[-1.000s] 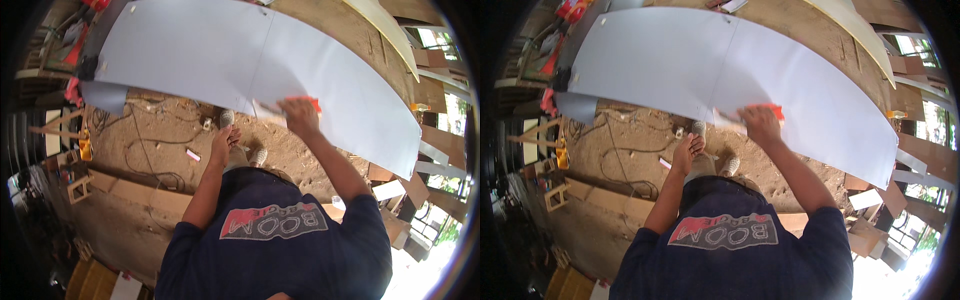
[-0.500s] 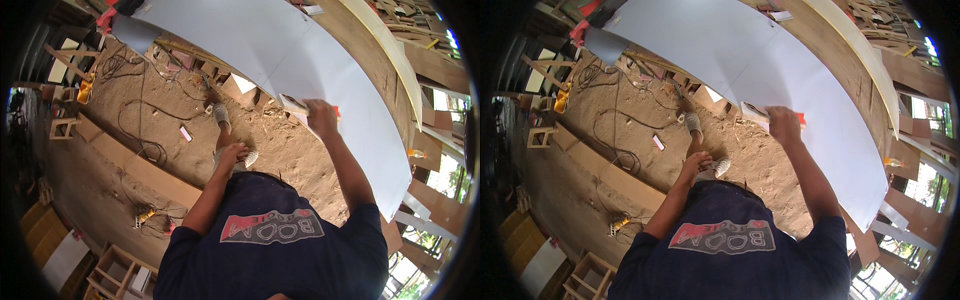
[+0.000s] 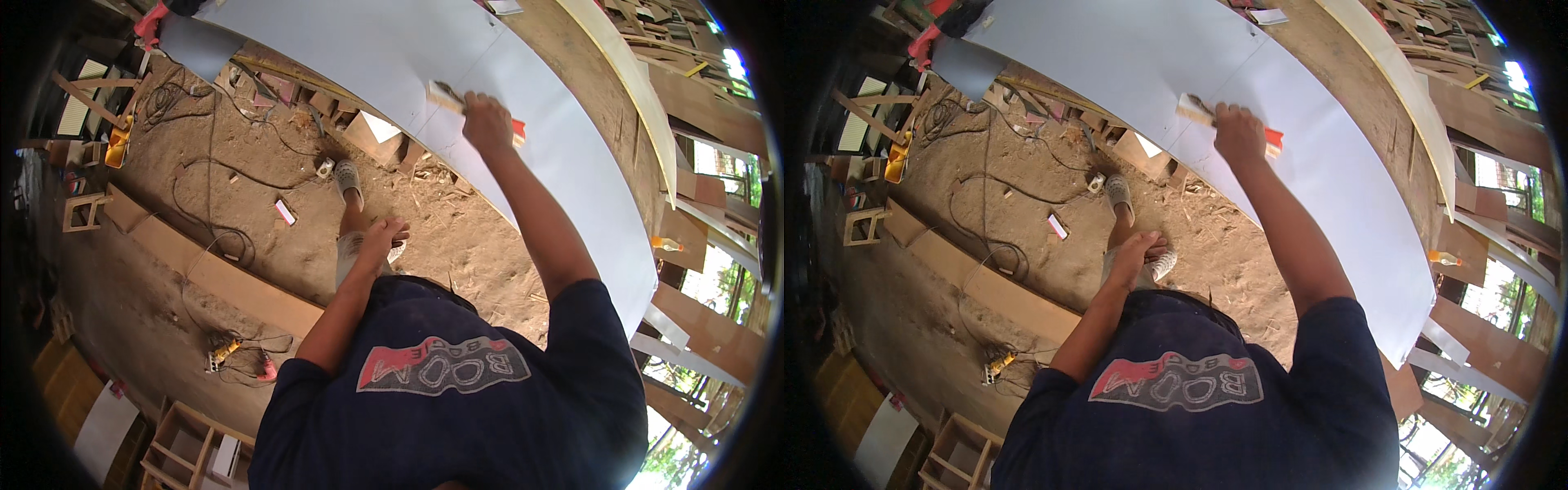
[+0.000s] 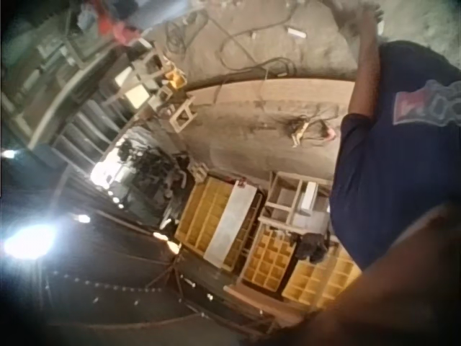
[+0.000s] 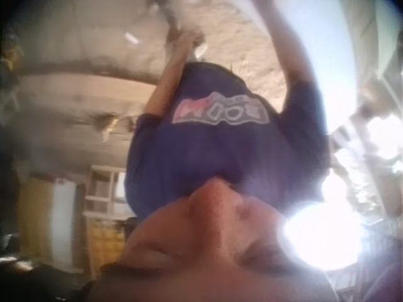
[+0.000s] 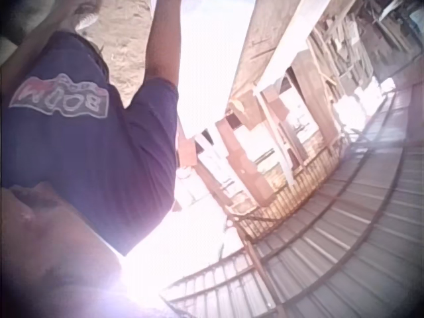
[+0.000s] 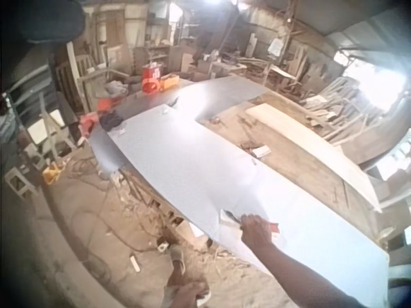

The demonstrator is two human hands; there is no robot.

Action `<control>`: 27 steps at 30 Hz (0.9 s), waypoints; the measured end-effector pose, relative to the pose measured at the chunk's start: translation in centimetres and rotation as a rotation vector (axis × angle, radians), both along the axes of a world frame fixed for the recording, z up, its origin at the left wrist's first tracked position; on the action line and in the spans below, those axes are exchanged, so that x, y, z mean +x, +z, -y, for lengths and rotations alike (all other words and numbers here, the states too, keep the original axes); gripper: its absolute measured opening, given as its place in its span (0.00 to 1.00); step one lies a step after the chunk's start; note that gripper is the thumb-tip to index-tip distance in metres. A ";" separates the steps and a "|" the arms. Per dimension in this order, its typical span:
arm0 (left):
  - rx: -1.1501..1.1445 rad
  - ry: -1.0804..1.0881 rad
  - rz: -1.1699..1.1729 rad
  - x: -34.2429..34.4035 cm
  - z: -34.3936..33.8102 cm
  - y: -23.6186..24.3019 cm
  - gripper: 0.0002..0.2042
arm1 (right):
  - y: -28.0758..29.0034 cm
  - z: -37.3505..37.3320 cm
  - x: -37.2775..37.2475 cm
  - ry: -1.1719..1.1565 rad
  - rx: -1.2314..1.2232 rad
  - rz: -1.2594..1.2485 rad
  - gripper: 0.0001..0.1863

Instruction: The person applies adhesive from a bottle to the edge of a wooden board, presses a veneer strip onto the glued edge, smooths the surface with a block, and then moves to a shelving unit to retrieve another board.

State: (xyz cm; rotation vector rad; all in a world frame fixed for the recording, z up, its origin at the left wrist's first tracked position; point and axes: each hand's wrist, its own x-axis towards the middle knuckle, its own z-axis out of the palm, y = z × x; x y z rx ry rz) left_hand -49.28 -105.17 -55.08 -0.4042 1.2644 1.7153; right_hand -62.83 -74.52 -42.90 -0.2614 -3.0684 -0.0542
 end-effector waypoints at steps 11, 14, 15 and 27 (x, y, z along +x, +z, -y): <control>-0.078 0.194 0.103 -0.1 7.6 -4.0 0.17 | 3.3 -3.7 12.2 0.173 -0.188 0.102 0.24; -0.090 0.218 0.133 -0.1 8.8 -4.3 0.18 | 3.1 -3.1 16.9 0.230 -0.163 0.116 0.29; -0.112 0.208 0.144 0.2 9.0 -4.1 0.17 | 3.1 -2.0 17.0 0.215 -0.184 0.086 0.29; 0.017 0.026 0.065 -3.1 3.0 -5.6 0.18 | -0.7 -0.6 -3.2 0.100 -0.055 -0.117 0.14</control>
